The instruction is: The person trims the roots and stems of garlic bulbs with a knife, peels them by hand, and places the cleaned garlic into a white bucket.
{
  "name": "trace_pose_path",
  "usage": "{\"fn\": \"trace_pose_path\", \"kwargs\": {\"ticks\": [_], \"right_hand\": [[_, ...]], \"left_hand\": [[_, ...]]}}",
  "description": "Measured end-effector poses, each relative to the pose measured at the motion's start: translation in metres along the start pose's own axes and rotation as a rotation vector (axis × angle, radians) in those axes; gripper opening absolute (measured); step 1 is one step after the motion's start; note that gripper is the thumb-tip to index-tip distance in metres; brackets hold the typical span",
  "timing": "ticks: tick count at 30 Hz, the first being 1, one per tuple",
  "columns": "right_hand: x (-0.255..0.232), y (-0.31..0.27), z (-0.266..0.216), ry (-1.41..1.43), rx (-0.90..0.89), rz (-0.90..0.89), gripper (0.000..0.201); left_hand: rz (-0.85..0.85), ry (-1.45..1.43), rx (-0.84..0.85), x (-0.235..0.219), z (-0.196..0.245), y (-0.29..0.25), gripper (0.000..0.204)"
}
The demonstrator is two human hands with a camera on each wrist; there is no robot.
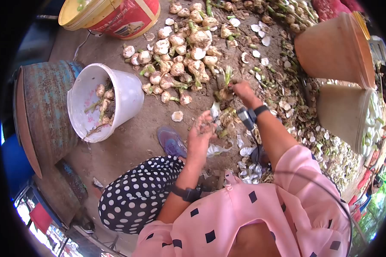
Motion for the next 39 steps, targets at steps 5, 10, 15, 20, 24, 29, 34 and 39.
{"fn": "trace_pose_path", "kwargs": {"ticks": [5, 10, 15, 20, 24, 29, 34, 39], "right_hand": [[0.02, -0.149, -0.012, 0.6, -0.03, -0.386, 0.019], [-0.001, -0.241, -0.027, 0.757, -0.242, -0.388, 0.027], [-0.009, -0.28, -0.025, 0.664, -0.349, -0.323, 0.025], [-0.012, -0.312, -0.027, 0.715, -0.393, -0.266, 0.017], [-0.03, -0.333, -0.037, 0.27, -0.71, 0.096, 0.016], [-0.021, -0.333, -0.034, 0.293, -0.687, 0.032, 0.024], [-0.006, -0.313, -0.013, 0.552, -0.385, -0.276, 0.017], [-0.012, -0.319, -0.003, 0.704, -0.272, -0.318, 0.013]], "left_hand": [[-0.086, 0.45, 0.426, 0.013, 0.027, -0.006, 0.059], [-0.287, 0.377, 0.771, 0.048, 0.07, -0.039, 0.056], [-0.242, 0.736, 1.101, 0.066, 0.111, -0.091, 0.053], [-0.324, 0.075, 0.704, 0.056, 0.101, -0.091, 0.044], [-0.351, -0.409, 0.357, 0.051, 0.087, -0.088, 0.04], [-0.353, -0.594, 0.2, 0.061, 0.086, -0.094, 0.05], [-0.436, -0.118, 0.367, 0.066, 0.092, -0.105, 0.043], [-0.514, -0.421, 0.051, 0.071, 0.07, -0.099, 0.033]]}}
Point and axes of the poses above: each hand's wrist, its own y-axis towards the middle knuckle, its own x-axis out of the palm, z = x × y, the point moved 9 cm from there along y, towards the middle knuckle, and after that the axes turned 14 degrees about x, right-handed, at the moved point
